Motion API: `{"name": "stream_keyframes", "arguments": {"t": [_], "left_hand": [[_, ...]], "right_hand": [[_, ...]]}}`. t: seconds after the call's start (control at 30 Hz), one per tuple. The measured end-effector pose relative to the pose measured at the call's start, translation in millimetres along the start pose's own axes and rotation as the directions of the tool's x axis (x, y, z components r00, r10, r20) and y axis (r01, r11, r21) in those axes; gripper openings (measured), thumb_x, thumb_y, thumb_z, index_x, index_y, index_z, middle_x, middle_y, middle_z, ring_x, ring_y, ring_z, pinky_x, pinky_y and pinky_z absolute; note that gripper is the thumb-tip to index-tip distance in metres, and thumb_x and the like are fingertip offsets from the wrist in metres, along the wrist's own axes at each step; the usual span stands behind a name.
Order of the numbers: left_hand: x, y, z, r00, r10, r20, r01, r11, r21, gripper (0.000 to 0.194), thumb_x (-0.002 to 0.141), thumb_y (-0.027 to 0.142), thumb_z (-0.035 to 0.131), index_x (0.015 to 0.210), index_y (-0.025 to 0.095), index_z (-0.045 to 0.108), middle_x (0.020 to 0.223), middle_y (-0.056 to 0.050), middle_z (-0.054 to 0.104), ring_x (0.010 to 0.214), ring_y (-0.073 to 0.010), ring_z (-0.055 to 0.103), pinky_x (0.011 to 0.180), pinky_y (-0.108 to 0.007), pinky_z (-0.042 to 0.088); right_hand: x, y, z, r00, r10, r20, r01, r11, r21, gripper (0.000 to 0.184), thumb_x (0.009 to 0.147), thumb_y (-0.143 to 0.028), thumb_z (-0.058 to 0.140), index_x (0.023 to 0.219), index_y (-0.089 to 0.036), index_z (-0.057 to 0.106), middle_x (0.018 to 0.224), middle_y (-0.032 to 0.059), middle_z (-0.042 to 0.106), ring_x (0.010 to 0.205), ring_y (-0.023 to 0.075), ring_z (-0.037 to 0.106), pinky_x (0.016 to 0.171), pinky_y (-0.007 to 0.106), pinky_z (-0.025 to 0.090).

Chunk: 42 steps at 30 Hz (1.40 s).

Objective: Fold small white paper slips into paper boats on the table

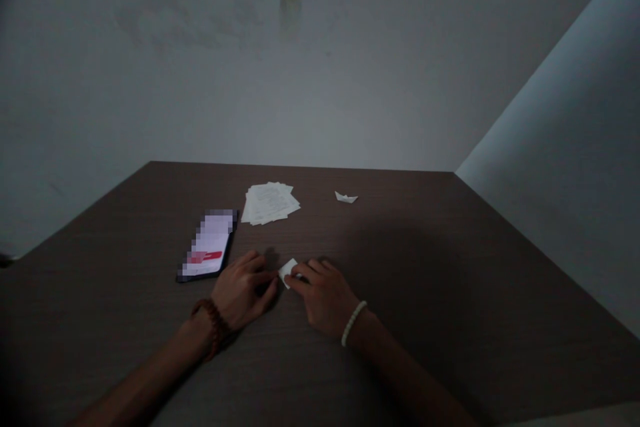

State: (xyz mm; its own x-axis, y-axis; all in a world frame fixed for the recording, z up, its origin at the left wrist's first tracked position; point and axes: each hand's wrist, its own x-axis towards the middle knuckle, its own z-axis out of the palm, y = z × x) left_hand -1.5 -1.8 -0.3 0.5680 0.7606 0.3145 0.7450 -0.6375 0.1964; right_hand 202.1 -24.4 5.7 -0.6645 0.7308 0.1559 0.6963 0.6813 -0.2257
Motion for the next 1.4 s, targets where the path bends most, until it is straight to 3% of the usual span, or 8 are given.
{"name": "stream_keyframes", "arguments": {"t": [0.17,0.57,0.8,1.0,1.23,1.4], "left_hand": [[0.7,0.3,-0.2,1.000,-0.019,0.013,0.019,1.000,-0.005,0.027,0.085,0.026,0.048,0.073,0.019,0.071,0.071,-0.007,0.054,0.079,-0.0226,0.048,0.066,-0.034,0.041],[1.3,0.9,-5.9,0.996,-0.041,0.078,0.041,0.999,0.000,0.022,0.078,0.023,0.052,0.084,0.019,0.073,0.075,-0.008,0.056,0.083,-0.0253,0.048,0.069,-0.037,0.044],[0.7,3.4,-7.5,0.993,-0.057,0.101,0.052,0.998,0.044,0.020,0.078,0.021,0.052,0.080,0.019,0.072,0.077,-0.009,0.057,0.085,-0.0257,0.048,0.070,-0.038,0.044],[-0.4,1.1,-7.5,0.994,-0.044,0.103,0.041,0.998,0.039,0.021,0.078,0.021,0.051,0.081,0.019,0.072,0.077,-0.009,0.056,0.086,-0.0260,0.048,0.070,-0.038,0.044],[-0.9,-3.0,-3.7,0.996,-0.021,0.092,0.020,1.000,0.007,0.023,0.079,0.019,0.050,0.085,0.019,0.072,0.078,-0.009,0.056,0.085,-0.0253,0.048,0.069,-0.037,0.044],[-0.1,-0.6,-5.7,0.995,-0.019,0.102,0.018,1.000,0.006,0.023,0.080,0.020,0.050,0.084,0.019,0.072,0.077,-0.008,0.056,0.084,-0.0250,0.048,0.069,-0.037,0.044]], "right_hand": [[0.9,-2.5,-3.1,0.999,0.017,0.046,-0.015,0.999,-0.028,0.047,0.083,-0.011,0.050,0.129,-0.023,0.048,0.115,0.0071,0.054,0.098,0.0223,0.042,0.083,0.037,0.034],[4.0,-6.3,-0.4,1.000,0.022,0.007,-0.021,0.995,-0.101,0.046,0.084,-0.014,0.051,0.129,-0.022,0.047,0.108,0.0081,0.053,0.094,0.0235,0.041,0.078,0.038,0.034],[-1.2,-4.1,-3.6,1.000,0.008,-0.002,-0.008,0.999,-0.048,0.034,0.087,-0.015,0.049,0.119,-0.025,0.056,0.113,0.0073,0.055,0.097,0.0225,0.043,0.079,0.037,0.033],[-4.6,2.8,1.2,1.000,-0.012,-0.025,0.013,0.998,0.058,0.035,0.079,-0.011,0.055,0.110,-0.026,0.062,0.117,0.0048,0.055,0.101,0.0222,0.043,0.083,0.037,0.033],[-2.2,-0.3,2.1,0.998,0.050,-0.025,-0.047,0.993,0.112,0.050,0.076,-0.009,0.053,0.125,-0.020,0.051,0.112,0.0062,0.055,0.101,0.0218,0.042,0.087,0.037,0.034],[-1.1,-3.0,0.8,0.997,0.079,-0.013,-0.078,0.994,0.071,0.046,0.078,-0.009,0.052,0.122,-0.020,0.053,0.111,0.0068,0.053,0.100,0.0215,0.042,0.086,0.037,0.033]]}}
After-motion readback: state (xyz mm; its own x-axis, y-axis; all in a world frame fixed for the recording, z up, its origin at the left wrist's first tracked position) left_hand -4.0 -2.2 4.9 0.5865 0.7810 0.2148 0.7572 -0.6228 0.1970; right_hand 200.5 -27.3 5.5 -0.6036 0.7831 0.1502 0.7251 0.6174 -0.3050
